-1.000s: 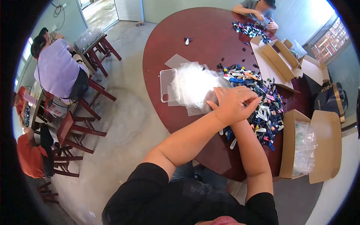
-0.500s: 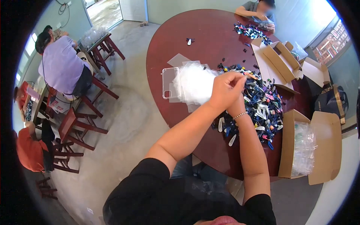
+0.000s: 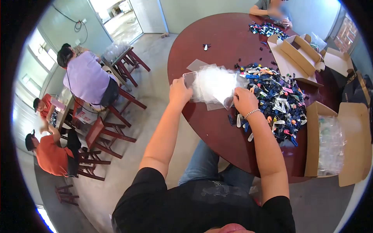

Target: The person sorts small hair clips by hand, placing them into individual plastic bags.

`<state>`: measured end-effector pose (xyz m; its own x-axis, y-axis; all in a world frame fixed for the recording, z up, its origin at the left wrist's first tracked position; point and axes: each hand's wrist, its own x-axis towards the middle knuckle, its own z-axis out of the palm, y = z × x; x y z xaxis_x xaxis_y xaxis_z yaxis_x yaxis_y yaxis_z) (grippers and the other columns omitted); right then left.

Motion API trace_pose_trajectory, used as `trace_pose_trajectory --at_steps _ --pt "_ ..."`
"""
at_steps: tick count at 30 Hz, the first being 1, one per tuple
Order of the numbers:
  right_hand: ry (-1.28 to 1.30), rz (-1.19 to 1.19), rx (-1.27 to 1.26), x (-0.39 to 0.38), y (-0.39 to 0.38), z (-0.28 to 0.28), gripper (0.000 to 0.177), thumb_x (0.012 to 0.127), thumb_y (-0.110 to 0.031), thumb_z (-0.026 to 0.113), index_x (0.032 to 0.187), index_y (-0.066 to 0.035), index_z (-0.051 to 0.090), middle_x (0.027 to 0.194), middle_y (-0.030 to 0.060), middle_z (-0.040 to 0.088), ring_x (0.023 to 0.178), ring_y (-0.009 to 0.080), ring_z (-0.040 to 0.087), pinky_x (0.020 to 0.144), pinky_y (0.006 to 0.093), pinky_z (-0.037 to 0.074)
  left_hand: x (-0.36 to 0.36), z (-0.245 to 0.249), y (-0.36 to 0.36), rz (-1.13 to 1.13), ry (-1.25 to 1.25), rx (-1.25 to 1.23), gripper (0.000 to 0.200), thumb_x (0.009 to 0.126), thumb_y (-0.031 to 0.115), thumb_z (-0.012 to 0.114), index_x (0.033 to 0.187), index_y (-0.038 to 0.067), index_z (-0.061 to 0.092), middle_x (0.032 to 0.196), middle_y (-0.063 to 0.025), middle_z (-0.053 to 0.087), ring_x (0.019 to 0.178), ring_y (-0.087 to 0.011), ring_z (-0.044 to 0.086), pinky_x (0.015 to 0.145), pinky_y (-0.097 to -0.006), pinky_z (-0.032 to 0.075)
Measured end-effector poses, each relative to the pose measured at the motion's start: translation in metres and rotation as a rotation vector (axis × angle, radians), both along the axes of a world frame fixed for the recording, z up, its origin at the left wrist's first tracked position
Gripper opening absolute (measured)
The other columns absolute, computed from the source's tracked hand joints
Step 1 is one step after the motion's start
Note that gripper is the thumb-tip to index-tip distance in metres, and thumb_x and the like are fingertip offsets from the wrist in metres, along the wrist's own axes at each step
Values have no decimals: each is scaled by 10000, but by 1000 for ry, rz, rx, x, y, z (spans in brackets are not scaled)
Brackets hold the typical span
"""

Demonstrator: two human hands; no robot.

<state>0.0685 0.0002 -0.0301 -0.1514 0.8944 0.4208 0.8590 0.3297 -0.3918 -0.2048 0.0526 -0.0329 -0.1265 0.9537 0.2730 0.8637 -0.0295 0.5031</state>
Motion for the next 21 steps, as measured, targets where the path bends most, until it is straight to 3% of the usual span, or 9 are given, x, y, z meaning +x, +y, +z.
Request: trace_pose_trajectory --at_steps 3,4,8,11,13,14,16,19,21 --pt "15 -17 -1 -1 0 -2 77 818 -109 616 820 -65 553 786 128 605 797 338 607 679 453 481 -4 -2 -6 2 -7 -2 333 790 74 548 1118 22 577 1131 -199 580 1042 -392 564 897 -458 464" --pt "17 -4 3 -1 1 -3 82 820 -107 613 815 -56 550 789 132 605 807 342 605 689 453 481 -3 -4 -5 25 62 88 249 791 45 522 1028 19 592 1060 -192 601 991 -401 579 857 -465 478" --pt "12 -20 -32 -2 -2 -2 93 822 -103 606 802 -35 547 814 150 613 849 350 603 726 457 481 -17 -7 13 25 90 93 230 791 33 522 1001 13 615 1004 -185 622 930 -408 602 823 -470 488" --pt "-39 -44 -84 -4 -3 5 82 834 -110 585 841 -28 588 868 155 632 890 348 605 767 449 495 -22 0 13 -11 -70 177 225 819 26 532 1020 5 632 959 -178 627 863 -369 627 775 -440 503" --pt "-222 10 -40 -5 0 5 123 840 -106 557 888 -17 626 899 150 640 941 325 603 810 424 509 -15 19 2 -86 -356 410 249 887 30 551 1121 22 637 948 -122 646 832 -259 654 763 -335 512" --pt "-282 27 -115 -7 3 7 165 832 -112 545 914 -18 652 975 150 640 988 319 597 837 414 513 -8 30 -5 -90 -356 407 249 887 30 551 1121 22 637 948 -122 646 832 -259 654 763 -335 512" --pt "-364 28 -107 -20 3 16 160 825 -120 554 908 -28 656 1011 153 635 998 326 596 842 417 513 20 65 -27 -258 -391 506 246 893 -13 553 1125 15 633 936 -91 631 818 -181 641 742 -287 508" --pt "-505 38 -83 -43 6 20 186 843 -148 558 964 -72 678 1127 116 611 1088 282 563 866 436 497 50 84 -37 -444 -397 536 251 888 -8 566 1130 14 630 949 -97 630 807 -184 644 741 -288 519" --pt "-477 -14 -249 -56 5 31 215 870 -176 538 985 -56 673 1155 133 602 1090 280 567 842 415 509 68 83 -39 -559 -345 486 272 876 -20 574 1141 9 625 943 -110 627 788 -187 646 739 -308 526"
